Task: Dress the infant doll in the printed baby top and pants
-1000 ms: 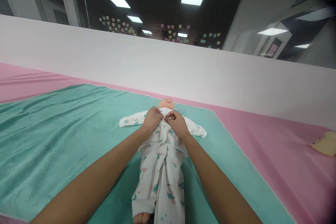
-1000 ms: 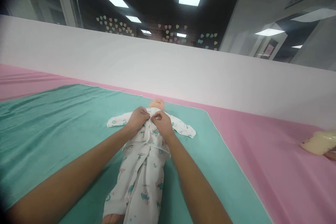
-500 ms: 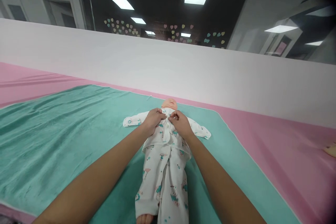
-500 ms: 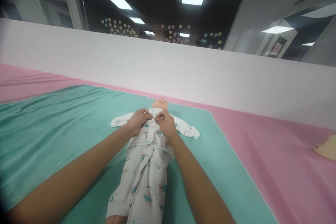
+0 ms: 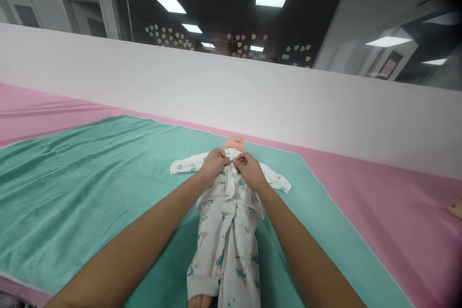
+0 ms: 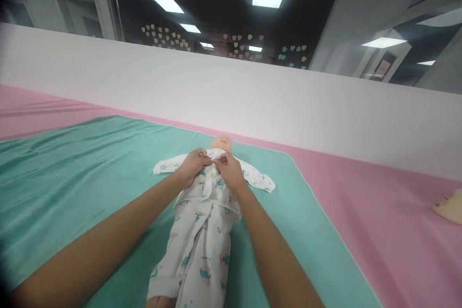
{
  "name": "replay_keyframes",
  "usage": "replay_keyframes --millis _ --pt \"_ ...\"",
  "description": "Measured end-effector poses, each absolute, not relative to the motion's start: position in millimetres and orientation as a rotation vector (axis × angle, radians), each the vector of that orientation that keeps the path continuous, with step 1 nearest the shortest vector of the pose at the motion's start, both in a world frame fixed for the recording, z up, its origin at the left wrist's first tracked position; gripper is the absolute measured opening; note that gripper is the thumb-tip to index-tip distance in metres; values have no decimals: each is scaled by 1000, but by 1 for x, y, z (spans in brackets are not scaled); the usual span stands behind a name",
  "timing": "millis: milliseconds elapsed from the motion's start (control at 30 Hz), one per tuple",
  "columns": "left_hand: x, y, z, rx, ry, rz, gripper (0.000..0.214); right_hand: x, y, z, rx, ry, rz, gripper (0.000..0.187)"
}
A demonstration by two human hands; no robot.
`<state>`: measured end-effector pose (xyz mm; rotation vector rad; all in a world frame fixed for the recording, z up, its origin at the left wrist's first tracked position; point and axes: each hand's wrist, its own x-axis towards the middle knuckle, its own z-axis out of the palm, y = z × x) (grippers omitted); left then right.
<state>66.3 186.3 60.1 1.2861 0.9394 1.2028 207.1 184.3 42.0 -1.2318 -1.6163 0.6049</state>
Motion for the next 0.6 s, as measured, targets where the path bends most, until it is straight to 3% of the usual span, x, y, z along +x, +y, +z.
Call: replay_keyframes --millis 367,467,600 --pt "88 179 57 1348 743 1293 19 206 183 40 -1271 -1753 470 14" --pt "92 176 58 1447 913 1371 11 207 183 39 -1232 -1737 514 17" --pt "76 187 57 1432 1143 1441 16 208 184 36 -1229 -1633 575 16"
